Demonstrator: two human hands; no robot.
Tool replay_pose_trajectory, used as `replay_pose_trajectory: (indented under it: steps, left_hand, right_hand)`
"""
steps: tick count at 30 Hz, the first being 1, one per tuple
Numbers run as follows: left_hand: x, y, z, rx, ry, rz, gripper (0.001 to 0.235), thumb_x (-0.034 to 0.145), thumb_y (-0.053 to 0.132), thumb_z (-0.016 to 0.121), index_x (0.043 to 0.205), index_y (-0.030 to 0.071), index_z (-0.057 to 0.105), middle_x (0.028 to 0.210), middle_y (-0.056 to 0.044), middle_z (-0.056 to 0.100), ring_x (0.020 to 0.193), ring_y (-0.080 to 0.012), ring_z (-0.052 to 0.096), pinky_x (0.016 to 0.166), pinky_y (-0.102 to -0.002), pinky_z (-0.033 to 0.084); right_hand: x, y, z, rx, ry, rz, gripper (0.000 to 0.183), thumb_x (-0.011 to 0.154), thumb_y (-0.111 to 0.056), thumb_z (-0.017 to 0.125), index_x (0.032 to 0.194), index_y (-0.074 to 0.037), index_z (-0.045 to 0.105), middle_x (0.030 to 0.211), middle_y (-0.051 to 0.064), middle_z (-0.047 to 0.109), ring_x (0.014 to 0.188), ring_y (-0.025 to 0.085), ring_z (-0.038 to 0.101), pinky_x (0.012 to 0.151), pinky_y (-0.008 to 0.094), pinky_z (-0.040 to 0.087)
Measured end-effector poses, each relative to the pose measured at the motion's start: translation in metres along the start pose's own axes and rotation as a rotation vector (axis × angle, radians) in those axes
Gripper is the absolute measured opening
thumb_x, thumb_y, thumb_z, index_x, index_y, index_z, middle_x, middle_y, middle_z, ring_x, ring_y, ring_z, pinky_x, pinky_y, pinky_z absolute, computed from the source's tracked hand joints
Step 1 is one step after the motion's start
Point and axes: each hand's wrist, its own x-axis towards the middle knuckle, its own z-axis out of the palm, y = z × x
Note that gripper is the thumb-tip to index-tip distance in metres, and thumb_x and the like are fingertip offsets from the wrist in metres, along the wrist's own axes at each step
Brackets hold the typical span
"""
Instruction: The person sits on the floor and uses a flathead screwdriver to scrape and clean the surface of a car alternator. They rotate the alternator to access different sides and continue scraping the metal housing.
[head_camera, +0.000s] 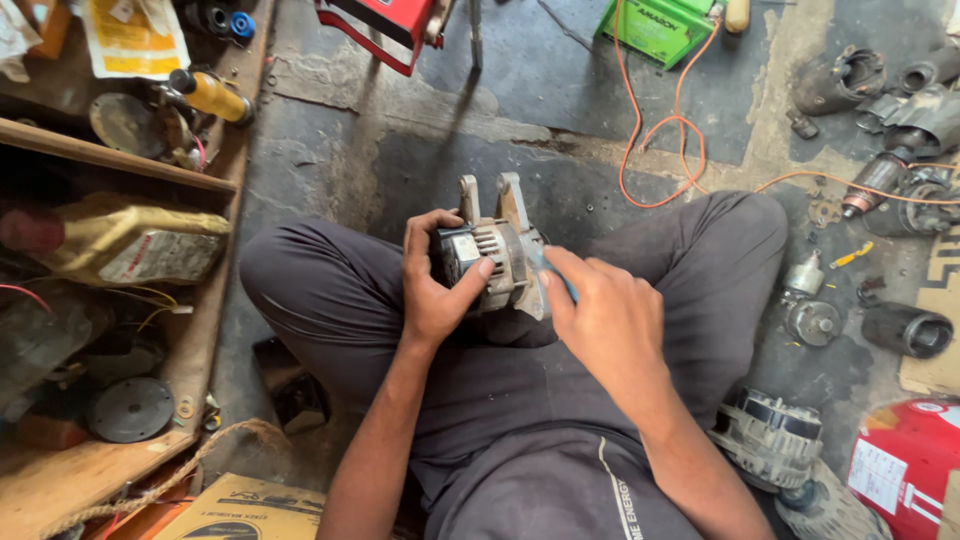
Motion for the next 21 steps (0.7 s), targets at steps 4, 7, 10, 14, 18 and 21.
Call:
replay_pose_trajectory:
  steps: [4, 7, 10, 14, 18, 21]
  left_hand:
    - [0.0007, -0.0004, -0.0031, 0.031, 0.001, 0.020, 0.047, 0.081, 0.014, 0.080, 0.121, 0.004, 0.056, 0.122, -0.010, 0.059, 0.120, -0.0234, 0.059, 0.109, -0.036, 0.045]
    - [-0.0021, -0.0031, -0.0008, 0.004, 0.008, -0.027, 0.049, 0.080, 0.015, 0.081, 0.121, 0.004, 0.057, 0.119, -0.010, 0.058, 0.116, -0.0220, 0.059, 0.105, -0.034, 0.047]
    - [0.0013, -0.0031, -0.0017, -0.008, -0.001, 0.021, 0.047, 0.082, 0.013, 0.080, 0.121, 0.004, 0.056, 0.123, -0.010, 0.059, 0.121, -0.0224, 0.059, 0.109, -0.035, 0.046]
    - [-0.0056, -0.0049, 0.0001, 0.019, 0.006, -0.006, 0.048, 0.081, 0.012, 0.081, 0.121, 0.004, 0.056, 0.120, -0.009, 0.058, 0.117, -0.0209, 0.058, 0.106, -0.034, 0.046]
    - [0.0006, -0.0029, -0.0007, 0.001, -0.001, 0.019, 0.048, 0.082, 0.011, 0.081, 0.122, 0.004, 0.055, 0.123, -0.010, 0.059, 0.119, -0.0214, 0.059, 0.108, -0.034, 0.046]
    - [-0.0009, -0.0042, -0.0022, 0.014, 0.003, 0.008, 0.049, 0.081, 0.011, 0.081, 0.122, 0.004, 0.055, 0.122, -0.010, 0.058, 0.118, -0.0216, 0.058, 0.107, -0.034, 0.046]
  right_hand:
    - [0.0016, -0.0009, 0.0005, -0.012, -0.019, 0.019, 0.023, 0.089, -0.028, 0.070, 0.108, -0.017, 0.076, 0.074, 0.010, 0.070, 0.066, 0.036, 0.068, 0.056, 0.049, 0.052]
    - [-0.0015, 0.0021, -0.0011, -0.020, -0.040, 0.011, 0.022, 0.091, -0.028, 0.070, 0.109, -0.017, 0.076, 0.074, 0.010, 0.070, 0.067, 0.037, 0.068, 0.057, 0.049, 0.052]
    - [0.0011, 0.0007, -0.0026, -0.006, -0.037, 0.013, 0.024, 0.089, -0.028, 0.070, 0.111, -0.018, 0.075, 0.074, 0.010, 0.070, 0.066, 0.037, 0.068, 0.057, 0.049, 0.052]
    - [-0.0051, 0.0021, -0.0012, -0.007, -0.041, 0.026, 0.023, 0.090, -0.027, 0.069, 0.111, -0.017, 0.075, 0.076, 0.010, 0.070, 0.066, 0.037, 0.068, 0.056, 0.050, 0.052]
    - [-0.0033, 0.0018, -0.0018, 0.003, -0.037, 0.007, 0.024, 0.090, -0.026, 0.069, 0.111, -0.017, 0.075, 0.075, 0.009, 0.070, 0.064, 0.037, 0.068, 0.055, 0.049, 0.052]
    - [-0.0065, 0.0022, 0.0015, -0.028, 0.000, 0.014, 0.023, 0.091, -0.028, 0.070, 0.110, -0.017, 0.075, 0.075, 0.010, 0.069, 0.064, 0.037, 0.067, 0.055, 0.049, 0.052]
